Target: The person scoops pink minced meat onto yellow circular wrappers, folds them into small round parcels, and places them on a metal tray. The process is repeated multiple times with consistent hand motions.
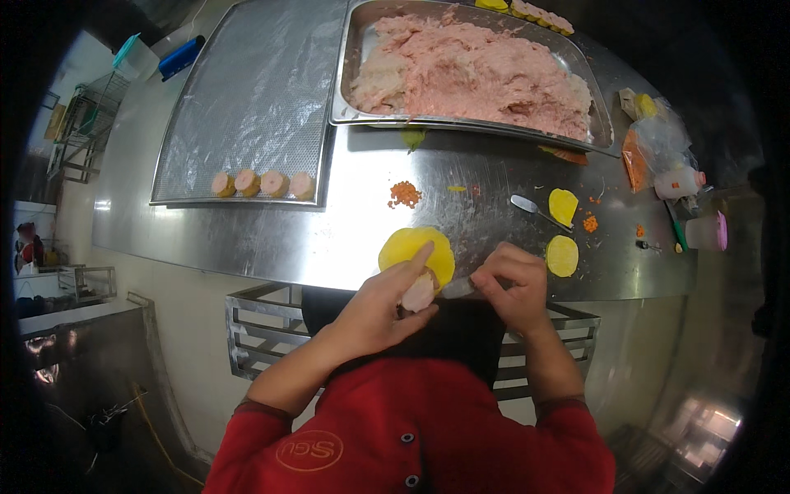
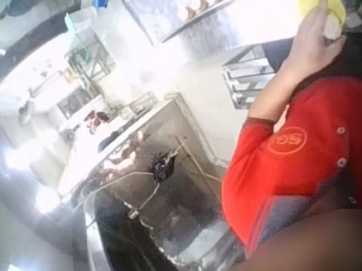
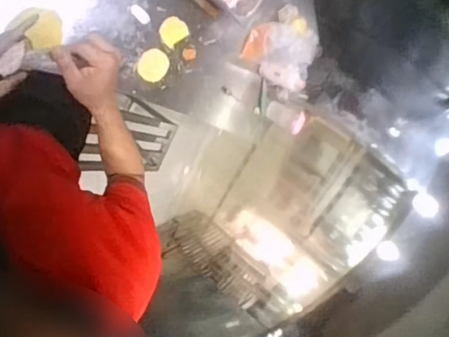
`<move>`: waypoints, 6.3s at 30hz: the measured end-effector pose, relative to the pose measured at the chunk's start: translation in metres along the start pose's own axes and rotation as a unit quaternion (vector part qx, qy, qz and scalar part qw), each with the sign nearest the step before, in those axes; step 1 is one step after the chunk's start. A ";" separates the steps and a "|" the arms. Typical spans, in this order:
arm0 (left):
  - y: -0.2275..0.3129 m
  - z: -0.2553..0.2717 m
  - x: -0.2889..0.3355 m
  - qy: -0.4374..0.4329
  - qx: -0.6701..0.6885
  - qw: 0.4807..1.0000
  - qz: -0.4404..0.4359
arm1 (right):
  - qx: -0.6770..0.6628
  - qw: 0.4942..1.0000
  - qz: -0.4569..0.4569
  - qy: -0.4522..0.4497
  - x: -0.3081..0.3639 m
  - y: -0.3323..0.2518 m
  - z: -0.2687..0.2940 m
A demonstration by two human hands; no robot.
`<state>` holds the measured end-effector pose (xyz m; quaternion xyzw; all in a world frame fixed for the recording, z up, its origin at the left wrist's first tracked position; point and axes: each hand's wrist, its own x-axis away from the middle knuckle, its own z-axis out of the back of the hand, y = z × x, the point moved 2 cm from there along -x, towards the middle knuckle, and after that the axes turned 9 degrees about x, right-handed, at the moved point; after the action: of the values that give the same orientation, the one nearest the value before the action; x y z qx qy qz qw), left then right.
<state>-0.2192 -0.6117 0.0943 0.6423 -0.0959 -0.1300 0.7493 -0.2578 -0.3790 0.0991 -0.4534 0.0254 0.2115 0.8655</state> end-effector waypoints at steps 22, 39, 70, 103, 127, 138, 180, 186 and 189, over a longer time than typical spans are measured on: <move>0.002 -0.005 0.002 0.001 -0.024 0.999 -0.038 | 0.050 0.993 0.097 -0.050 -0.013 -0.016 -0.015; -0.030 0.024 0.012 0.079 -0.039 0.994 -0.061 | 0.129 0.984 -0.103 0.066 -0.023 0.023 -0.031; -0.024 0.021 -0.003 0.071 0.088 0.994 0.002 | -0.087 0.990 -0.059 -0.092 -0.024 -0.016 -0.023; -0.043 0.101 0.008 0.045 0.067 0.992 0.097 | 0.096 0.988 0.020 0.119 -0.010 0.058 -0.014; -0.015 0.095 -0.011 -0.047 -0.454 0.887 0.069 | 0.085 0.980 0.010 0.178 -0.010 0.061 -0.008; -0.017 0.099 -0.009 -0.069 -0.450 0.886 0.084 | 0.074 0.980 -0.035 0.180 -0.008 0.063 -0.005; -0.045 0.319 -0.022 0.145 -0.558 0.753 0.316 | 0.128 0.968 -0.082 0.198 -0.009 0.075 -0.014; -0.046 0.324 -0.012 0.134 -0.500 0.831 0.203 | 0.127 0.968 -0.093 0.193 -0.009 0.076 -0.014; -0.050 0.330 -0.011 0.078 -0.470 0.848 0.233 | 0.136 0.967 -0.091 0.193 -0.009 0.077 -0.014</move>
<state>-0.3362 -0.9249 0.0966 0.1799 -0.1112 0.0698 0.9749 -0.2938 -0.3551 0.0336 -0.3637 0.1796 0.0348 0.9134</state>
